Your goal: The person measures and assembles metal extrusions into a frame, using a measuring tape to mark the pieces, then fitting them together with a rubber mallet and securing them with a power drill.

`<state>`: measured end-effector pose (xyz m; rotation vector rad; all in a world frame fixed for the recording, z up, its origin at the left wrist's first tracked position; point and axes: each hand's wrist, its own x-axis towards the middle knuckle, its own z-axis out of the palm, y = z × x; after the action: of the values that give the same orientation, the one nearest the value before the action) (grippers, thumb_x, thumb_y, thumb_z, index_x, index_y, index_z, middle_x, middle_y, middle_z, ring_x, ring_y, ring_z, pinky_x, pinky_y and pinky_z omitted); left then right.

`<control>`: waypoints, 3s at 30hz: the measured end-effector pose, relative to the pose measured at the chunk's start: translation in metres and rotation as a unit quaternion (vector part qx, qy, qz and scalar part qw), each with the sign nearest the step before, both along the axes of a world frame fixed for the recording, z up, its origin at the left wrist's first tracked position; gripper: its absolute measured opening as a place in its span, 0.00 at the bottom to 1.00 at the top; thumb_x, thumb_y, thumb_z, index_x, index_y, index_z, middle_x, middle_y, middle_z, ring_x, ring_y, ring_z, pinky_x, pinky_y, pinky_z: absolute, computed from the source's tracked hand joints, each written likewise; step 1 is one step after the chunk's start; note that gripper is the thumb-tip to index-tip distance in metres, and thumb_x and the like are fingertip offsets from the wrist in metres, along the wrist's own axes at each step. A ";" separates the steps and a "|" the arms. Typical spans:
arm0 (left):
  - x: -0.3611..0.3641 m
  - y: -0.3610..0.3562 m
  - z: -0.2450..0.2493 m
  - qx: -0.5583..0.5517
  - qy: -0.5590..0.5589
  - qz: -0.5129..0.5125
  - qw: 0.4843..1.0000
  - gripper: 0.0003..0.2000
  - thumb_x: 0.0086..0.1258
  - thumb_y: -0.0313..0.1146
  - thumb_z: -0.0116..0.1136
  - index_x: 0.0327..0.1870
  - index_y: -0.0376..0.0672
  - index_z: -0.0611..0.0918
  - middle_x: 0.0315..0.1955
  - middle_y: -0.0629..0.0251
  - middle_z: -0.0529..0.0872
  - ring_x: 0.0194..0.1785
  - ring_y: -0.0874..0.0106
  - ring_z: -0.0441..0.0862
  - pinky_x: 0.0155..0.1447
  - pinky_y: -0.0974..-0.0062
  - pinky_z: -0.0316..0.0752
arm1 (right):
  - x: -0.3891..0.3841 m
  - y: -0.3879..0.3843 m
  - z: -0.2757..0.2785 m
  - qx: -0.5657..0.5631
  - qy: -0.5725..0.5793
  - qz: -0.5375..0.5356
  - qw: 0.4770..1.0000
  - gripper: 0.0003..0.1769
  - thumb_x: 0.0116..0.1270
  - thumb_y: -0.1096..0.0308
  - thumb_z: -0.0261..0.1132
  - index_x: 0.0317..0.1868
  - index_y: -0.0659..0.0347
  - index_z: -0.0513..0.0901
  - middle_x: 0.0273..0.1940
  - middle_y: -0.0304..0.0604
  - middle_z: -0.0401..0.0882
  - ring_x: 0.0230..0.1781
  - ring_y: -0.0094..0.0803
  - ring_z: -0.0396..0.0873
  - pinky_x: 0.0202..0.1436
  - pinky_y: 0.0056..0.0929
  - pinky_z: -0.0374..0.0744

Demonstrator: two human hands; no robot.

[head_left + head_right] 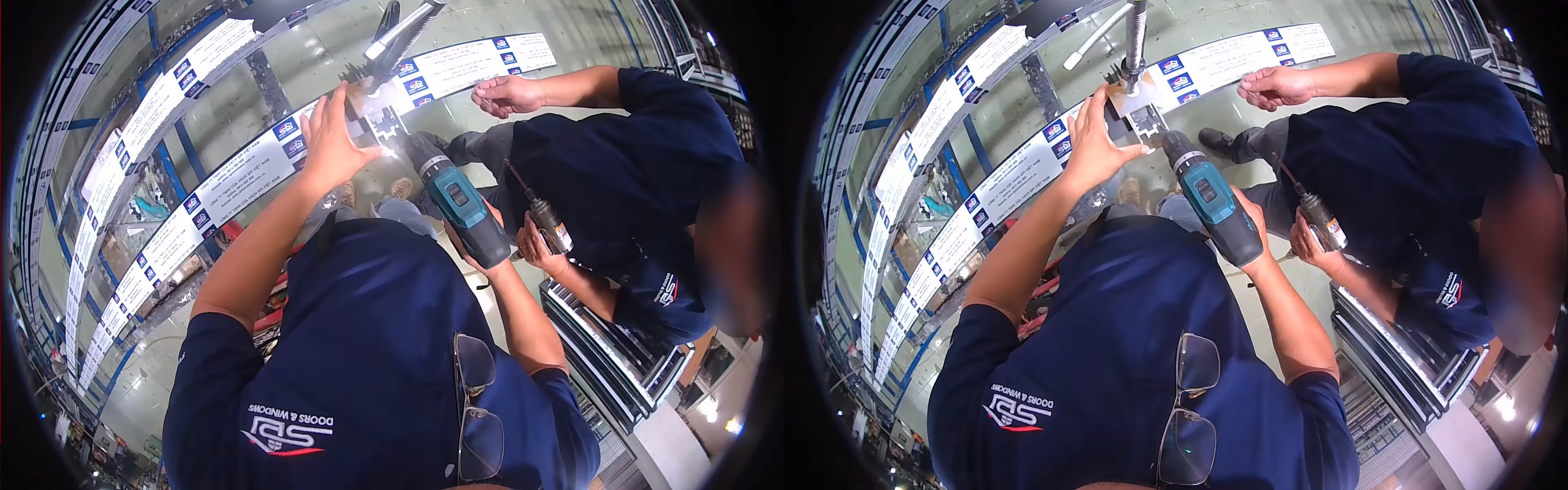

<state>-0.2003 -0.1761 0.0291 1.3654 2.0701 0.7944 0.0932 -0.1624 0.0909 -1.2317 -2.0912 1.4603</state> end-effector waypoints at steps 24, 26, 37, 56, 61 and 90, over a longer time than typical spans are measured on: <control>0.011 0.012 0.006 -0.034 -0.035 0.035 0.998 0.61 0.47 0.45 0.83 0.80 0.42 0.52 0.75 0.49 0.62 0.82 0.49 0.50 0.80 0.37 0.35 | -0.014 0.013 -0.014 -0.008 -0.002 -0.003 1.000 0.24 0.60 0.72 0.72 0.57 0.62 0.79 0.44 0.46 0.88 0.44 0.28 0.86 0.51 0.30 0.81; 0.020 0.018 0.008 -0.033 -0.004 0.064 0.997 0.61 0.49 0.43 0.81 0.80 0.42 0.49 0.76 0.50 0.58 0.82 0.49 0.47 0.80 0.38 0.34 | -0.016 0.013 -0.015 -0.021 0.012 -0.010 1.000 0.23 0.60 0.72 0.72 0.57 0.62 0.79 0.44 0.46 0.88 0.45 0.27 0.86 0.51 0.30 0.81; 0.030 0.030 -0.006 -0.045 0.022 0.088 0.995 0.58 0.51 0.39 0.77 0.81 0.45 0.48 0.77 0.52 0.57 0.81 0.46 0.45 0.80 0.37 0.35 | -0.016 0.016 -0.007 0.062 -0.022 0.026 0.997 0.23 0.60 0.68 0.73 0.55 0.62 0.79 0.43 0.49 0.87 0.45 0.37 0.87 0.51 0.32 0.80; 0.028 0.030 -0.003 -0.042 0.027 0.071 0.996 0.53 0.52 0.38 0.77 0.78 0.46 0.53 0.77 0.52 0.56 0.81 0.46 0.46 0.81 0.39 0.34 | -0.019 0.024 -0.008 -0.009 0.015 0.004 1.000 0.17 0.64 0.68 0.71 0.51 0.61 0.80 0.40 0.44 0.86 0.40 0.27 0.84 0.49 0.28 0.79; 0.028 0.029 -0.006 -0.030 0.032 0.074 0.996 0.53 0.52 0.38 0.77 0.78 0.46 0.53 0.76 0.52 0.56 0.80 0.46 0.46 0.80 0.39 0.35 | -0.021 0.024 -0.007 0.036 0.001 0.020 0.999 0.16 0.62 0.67 0.71 0.49 0.62 0.79 0.36 0.45 0.85 0.36 0.29 0.84 0.45 0.30 0.80; 0.028 0.029 -0.012 -0.007 0.042 0.078 0.996 0.53 0.50 0.38 0.77 0.77 0.46 0.55 0.75 0.52 0.58 0.79 0.48 0.48 0.79 0.37 0.37 | -0.026 0.028 0.002 0.036 -0.039 0.034 0.998 0.16 0.64 0.65 0.70 0.48 0.62 0.79 0.37 0.48 0.86 0.39 0.34 0.87 0.47 0.31 0.80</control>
<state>-0.1719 -0.1474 0.0173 1.2611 2.2644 0.7957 0.0671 -0.1345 0.0928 -1.2201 -2.2379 1.3730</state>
